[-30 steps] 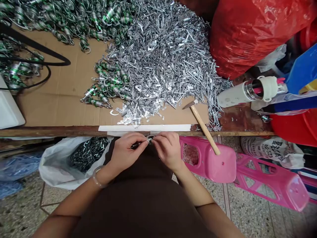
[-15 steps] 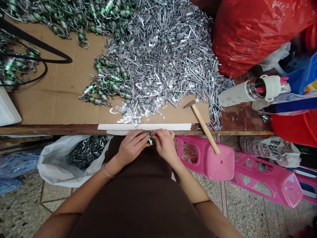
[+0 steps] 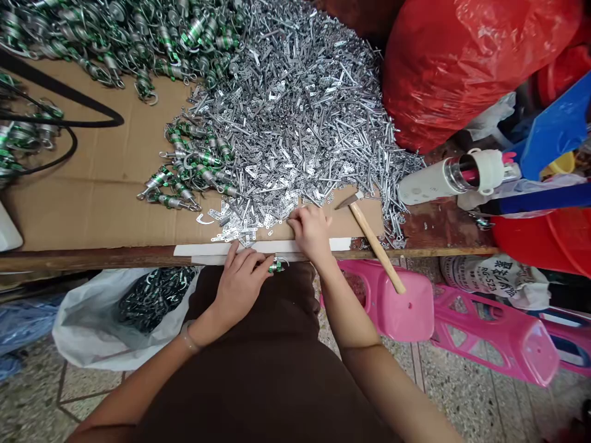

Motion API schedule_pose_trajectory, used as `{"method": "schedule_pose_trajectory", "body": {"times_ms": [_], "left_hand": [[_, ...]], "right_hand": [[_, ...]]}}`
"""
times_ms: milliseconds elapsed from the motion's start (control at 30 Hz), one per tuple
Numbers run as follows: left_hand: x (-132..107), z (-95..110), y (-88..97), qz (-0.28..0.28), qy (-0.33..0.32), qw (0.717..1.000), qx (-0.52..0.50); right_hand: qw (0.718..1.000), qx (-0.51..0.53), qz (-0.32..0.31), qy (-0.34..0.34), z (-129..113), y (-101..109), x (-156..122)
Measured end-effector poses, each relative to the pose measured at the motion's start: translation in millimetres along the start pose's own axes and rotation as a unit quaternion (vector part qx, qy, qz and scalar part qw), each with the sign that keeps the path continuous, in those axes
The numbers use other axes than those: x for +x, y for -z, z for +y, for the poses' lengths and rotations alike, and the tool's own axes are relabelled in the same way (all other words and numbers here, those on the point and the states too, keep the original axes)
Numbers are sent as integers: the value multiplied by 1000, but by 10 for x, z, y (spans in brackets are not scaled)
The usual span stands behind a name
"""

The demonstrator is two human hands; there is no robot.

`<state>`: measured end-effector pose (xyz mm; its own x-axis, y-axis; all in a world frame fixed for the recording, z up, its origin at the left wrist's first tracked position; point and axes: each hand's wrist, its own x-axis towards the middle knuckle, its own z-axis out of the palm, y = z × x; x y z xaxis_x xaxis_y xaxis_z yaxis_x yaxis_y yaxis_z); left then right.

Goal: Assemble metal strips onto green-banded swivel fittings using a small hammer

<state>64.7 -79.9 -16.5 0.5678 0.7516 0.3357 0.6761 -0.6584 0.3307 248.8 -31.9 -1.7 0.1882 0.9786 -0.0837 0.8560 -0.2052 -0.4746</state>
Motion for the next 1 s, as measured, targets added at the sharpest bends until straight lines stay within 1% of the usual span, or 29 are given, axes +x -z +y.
{"method": "schedule_pose_trajectory", "body": {"times_ms": [33,100,167,200,267,367,433,500,533,567,600,633,667,700,733,767,800,867,933,1000], "left_hand": [[-4,-4,0,11,5,1000,-15],[-20,-13,-9,39,15,998,-46],[-40,-20,-24,59,22,996,-68],[-48,-25,-30,65,24,995,-74],[-59,-35,-42,73,22,994,-78],[-63,-52,-52,80,15,993,-85],[-60,-60,-55,83,17,992,-96],[-55,-62,-53,84,20,991,-105],[-52,-62,-50,83,21,990,-108],[-49,-62,-47,82,21,990,-108],[-47,-62,-44,81,20,991,-108],[-44,-62,-41,80,19,991,-108],[-42,-63,-39,79,17,991,-108],[-40,-64,-36,79,15,991,-108],[-37,-66,-35,80,15,991,-108],[-35,-68,-34,80,15,991,-109],[-33,-70,-34,80,15,991,-110],[-31,-73,-35,80,17,990,-113],[-33,-73,-37,76,20,990,-118],[-36,-71,-38,73,25,990,-121]], "right_hand": [[1000,14,-5,14,-3,22,-13],[996,76,-22,52,-6,66,-122],[985,130,-65,98,-8,84,-294],[979,137,-91,119,-13,76,-381],[973,103,-134,155,-38,24,-520],[974,25,-147,172,-109,-81,-587],[977,21,-143,157,-150,-117,-550],[980,62,-134,131,-136,-98,-475],[982,89,-119,117,-94,-68,-430],[985,111,-86,98,-24,-27,-379],[990,119,-35,72,77,24,-323],[993,108,29,36,205,80,-261],[992,78,99,-9,353,137,-194],[985,24,158,-63,512,192,-123],[973,-33,192,-121,667,243,-54],[967,-70,190,-155,806,288,10],[965,-93,176,-170,914,327,62],[973,-94,137,-158,999,379,97],[983,-62,118,-123,893,394,3],[992,-25,85,-88,645,365,-226]]}}
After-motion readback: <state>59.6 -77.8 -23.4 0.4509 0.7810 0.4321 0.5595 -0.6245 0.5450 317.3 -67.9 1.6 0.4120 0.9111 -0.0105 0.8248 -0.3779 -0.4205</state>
